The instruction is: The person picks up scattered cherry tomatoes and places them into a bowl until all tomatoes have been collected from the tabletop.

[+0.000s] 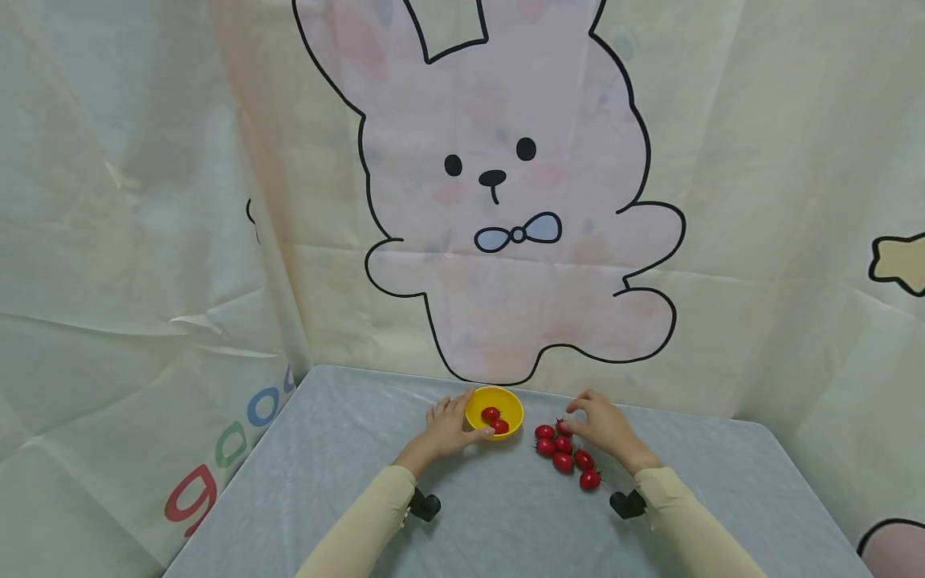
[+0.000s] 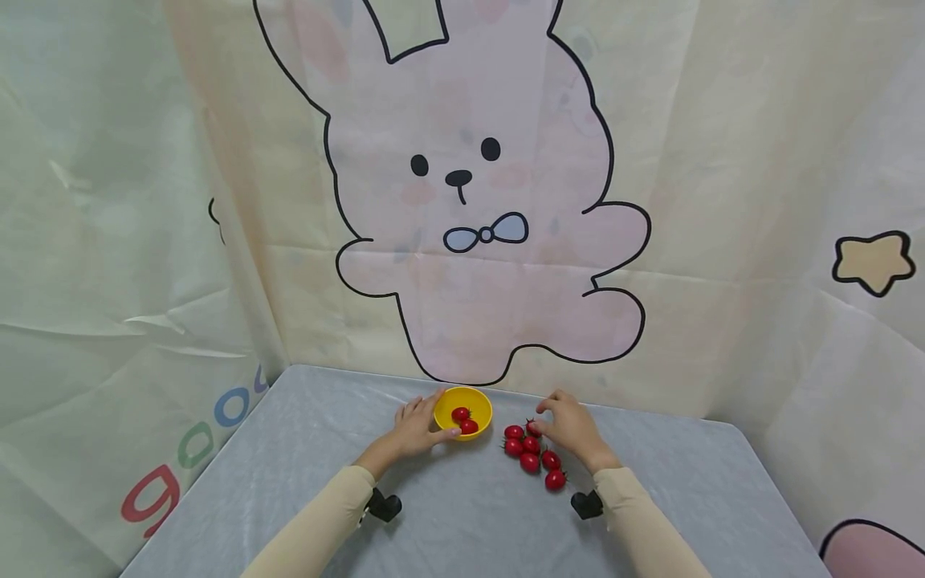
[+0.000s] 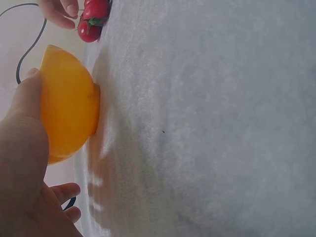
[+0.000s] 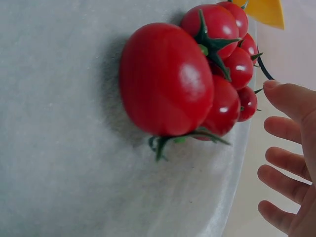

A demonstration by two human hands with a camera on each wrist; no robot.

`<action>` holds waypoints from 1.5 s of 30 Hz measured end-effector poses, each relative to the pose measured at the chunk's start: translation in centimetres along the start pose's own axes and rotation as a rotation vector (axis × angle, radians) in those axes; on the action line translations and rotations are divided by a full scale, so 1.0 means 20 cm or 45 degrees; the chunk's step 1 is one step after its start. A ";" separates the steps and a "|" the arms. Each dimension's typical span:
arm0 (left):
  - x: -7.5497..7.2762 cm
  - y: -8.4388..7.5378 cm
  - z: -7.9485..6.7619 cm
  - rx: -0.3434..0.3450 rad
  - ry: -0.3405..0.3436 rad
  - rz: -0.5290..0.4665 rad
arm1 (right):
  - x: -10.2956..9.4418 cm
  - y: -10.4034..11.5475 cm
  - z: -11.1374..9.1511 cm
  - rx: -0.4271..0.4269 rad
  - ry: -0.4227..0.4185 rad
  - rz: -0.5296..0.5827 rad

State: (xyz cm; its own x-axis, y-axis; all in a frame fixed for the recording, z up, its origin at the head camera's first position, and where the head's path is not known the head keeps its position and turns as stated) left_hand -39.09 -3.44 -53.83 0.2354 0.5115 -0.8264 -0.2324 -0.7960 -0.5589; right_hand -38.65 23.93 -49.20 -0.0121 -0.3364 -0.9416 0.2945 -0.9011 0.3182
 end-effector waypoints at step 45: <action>-0.02 -0.02 -0.03 0.000 0.018 -0.019 | 0.10 -0.06 -0.01 0.033 0.047 -0.016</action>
State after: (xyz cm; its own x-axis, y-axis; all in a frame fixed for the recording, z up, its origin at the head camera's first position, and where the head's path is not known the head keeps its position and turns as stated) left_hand -38.52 -3.46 -53.14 0.2520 0.5189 -0.8169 -0.2290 -0.7881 -0.5713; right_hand -38.90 24.34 -51.51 0.0200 -0.3149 -0.9489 0.2696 -0.9122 0.3084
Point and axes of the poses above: each hand's wrist, its own z-axis towards the middle knuckle, its own x-axis out of the palm, y = z × x, the point moved 8 cm from there along z, towards the middle knuckle, and after that the axes turned 4 degrees about y, right-handed, at the moved point
